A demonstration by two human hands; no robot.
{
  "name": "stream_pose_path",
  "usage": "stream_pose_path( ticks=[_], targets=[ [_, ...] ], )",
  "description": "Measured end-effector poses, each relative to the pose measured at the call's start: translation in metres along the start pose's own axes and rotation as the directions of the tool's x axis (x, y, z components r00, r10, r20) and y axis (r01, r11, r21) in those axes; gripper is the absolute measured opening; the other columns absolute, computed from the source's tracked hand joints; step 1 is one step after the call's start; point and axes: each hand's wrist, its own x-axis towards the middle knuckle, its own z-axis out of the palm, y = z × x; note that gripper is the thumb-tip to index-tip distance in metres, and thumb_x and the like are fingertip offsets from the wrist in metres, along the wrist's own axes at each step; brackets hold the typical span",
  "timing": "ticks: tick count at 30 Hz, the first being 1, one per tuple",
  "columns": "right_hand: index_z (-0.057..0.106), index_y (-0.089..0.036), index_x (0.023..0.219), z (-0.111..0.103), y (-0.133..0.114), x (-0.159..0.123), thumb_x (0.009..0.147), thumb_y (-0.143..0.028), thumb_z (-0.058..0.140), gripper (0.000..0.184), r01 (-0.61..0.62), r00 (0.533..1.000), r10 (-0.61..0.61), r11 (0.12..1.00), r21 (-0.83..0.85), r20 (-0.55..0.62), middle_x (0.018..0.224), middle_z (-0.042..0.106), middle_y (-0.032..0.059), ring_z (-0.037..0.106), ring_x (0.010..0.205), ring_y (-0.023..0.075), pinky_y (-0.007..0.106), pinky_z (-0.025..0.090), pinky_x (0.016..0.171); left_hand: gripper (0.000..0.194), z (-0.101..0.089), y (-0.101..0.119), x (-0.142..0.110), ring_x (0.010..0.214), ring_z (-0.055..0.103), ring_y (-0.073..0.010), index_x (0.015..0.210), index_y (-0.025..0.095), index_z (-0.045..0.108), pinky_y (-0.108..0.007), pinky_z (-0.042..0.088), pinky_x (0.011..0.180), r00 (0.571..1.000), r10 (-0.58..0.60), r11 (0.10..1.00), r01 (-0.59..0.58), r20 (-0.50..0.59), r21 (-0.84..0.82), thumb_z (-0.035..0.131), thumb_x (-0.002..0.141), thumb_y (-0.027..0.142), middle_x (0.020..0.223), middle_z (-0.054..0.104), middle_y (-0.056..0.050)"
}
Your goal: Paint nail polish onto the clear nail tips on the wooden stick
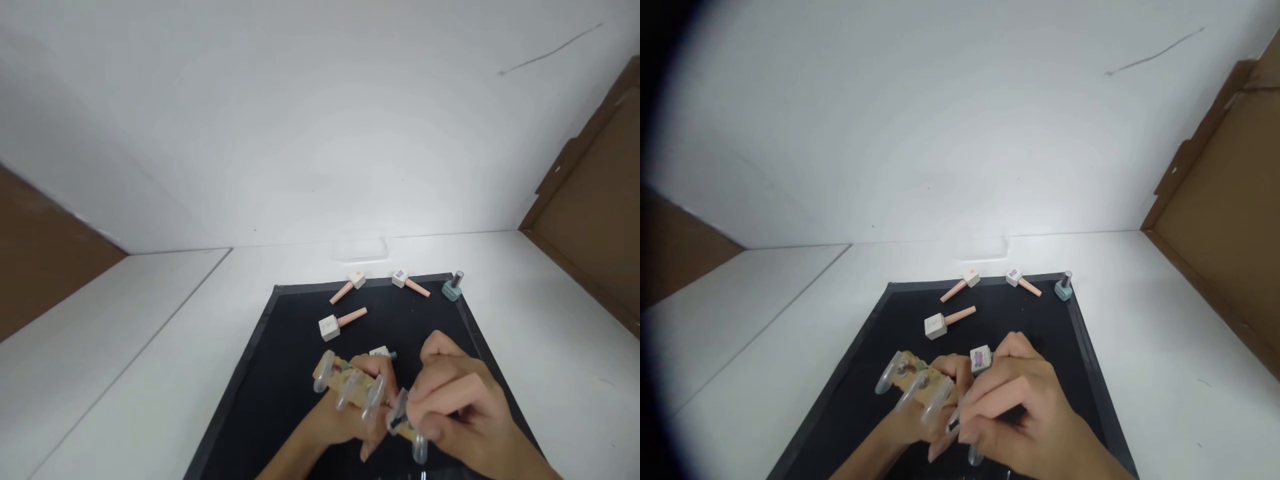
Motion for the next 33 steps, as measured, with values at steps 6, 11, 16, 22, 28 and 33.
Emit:
stream_pose_path(
  ticks=[6, 11, 16, 22, 28, 33],
  targets=[
    [0.060, -0.022, 0.078, 0.001, -0.002, 0.003, 0.097, -0.036, 0.051, 0.025, 0.016, 1.000, -0.017, 0.999, -0.041, -0.024, 0.067, 0.072, -0.0004, 0.055, 0.057, 0.0115, 0.027, 0.046, 0.056, 0.043, 0.000, -0.005, 0.002, 0.026, 0.034, -0.0022, 0.059, 0.018, 0.045, -0.013, 0.026, 0.027, 0.998, -0.029, 0.989, 0.036, 0.048, -0.146, 0.084, 0.059, 0.036, 0.042, 0.045, 0.009],
    [0.062, -0.023, 0.081, 0.001, -0.001, 0.003, 0.098, -0.032, 0.051, 0.022, 0.001, 0.998, -0.003, 1.000, -0.031, -0.062, 0.069, 0.073, -0.0002, 0.058, 0.057, 0.0120, 0.030, 0.044, 0.058, 0.036, -0.001, -0.007, 0.004, 0.026, 0.036, -0.0030, 0.064, 0.017, 0.049, -0.012, 0.030, 0.028, 0.995, -0.039, 0.974, 0.058, 0.093, -0.220, 0.082, 0.063, 0.030, 0.039, 0.046, 0.010],
    [0.064, -0.021, 0.075, -0.001, -0.002, 0.005, 0.099, -0.034, 0.049, 0.031, 0.036, 0.999, -0.034, 0.997, -0.065, 0.034, 0.065, 0.073, -0.0007, 0.057, 0.051, 0.0101, 0.031, 0.042, 0.056, 0.031, -0.005, -0.014, 0.004, 0.025, 0.039, -0.0048, 0.068, 0.018, 0.051, -0.013, 0.035, 0.028, 0.993, -0.029, 0.965, 0.056, 0.111, -0.256, 0.080, 0.067, 0.027, 0.038, 0.049, 0.010],
    [0.060, -0.021, 0.072, -0.003, -0.003, 0.006, 0.100, -0.036, 0.045, 0.036, 0.031, 0.999, -0.025, 0.992, -0.125, 0.046, 0.063, 0.072, -0.0022, 0.056, 0.051, 0.0094, 0.030, 0.042, 0.057, 0.031, -0.003, -0.016, 0.004, 0.024, 0.039, -0.0045, 0.066, 0.017, 0.051, -0.013, 0.035, 0.027, 0.993, -0.033, 0.960, 0.062, 0.111, -0.272, 0.079, 0.068, 0.030, 0.036, 0.047, 0.009],
    [0.059, -0.022, 0.076, -0.001, -0.004, 0.005, 0.099, -0.032, 0.048, 0.027, 0.004, 1.000, -0.007, 0.993, -0.117, -0.030, 0.069, 0.073, -0.0017, 0.056, 0.054, 0.0108, 0.032, 0.043, 0.059, 0.036, 0.002, -0.012, 0.005, 0.023, 0.036, -0.0029, 0.064, 0.017, 0.049, -0.011, 0.031, 0.026, 0.994, -0.032, 0.945, 0.063, 0.101, -0.320, 0.080, 0.068, 0.035, 0.036, 0.045, 0.010],
    [0.064, -0.024, 0.078, -0.001, -0.003, 0.004, 0.099, -0.031, 0.049, 0.026, 0.002, 1.000, -0.001, 0.996, -0.087, 0.014, 0.068, 0.073, -0.0016, 0.056, 0.053, 0.0119, 0.032, 0.041, 0.058, 0.041, 0.005, -0.009, 0.005, 0.024, 0.037, -0.0021, 0.065, 0.016, 0.047, -0.009, 0.032, 0.026, 0.992, -0.044, 0.933, 0.084, 0.122, -0.350, 0.081, 0.066, 0.040, 0.038, 0.045, 0.011]
  ],
)
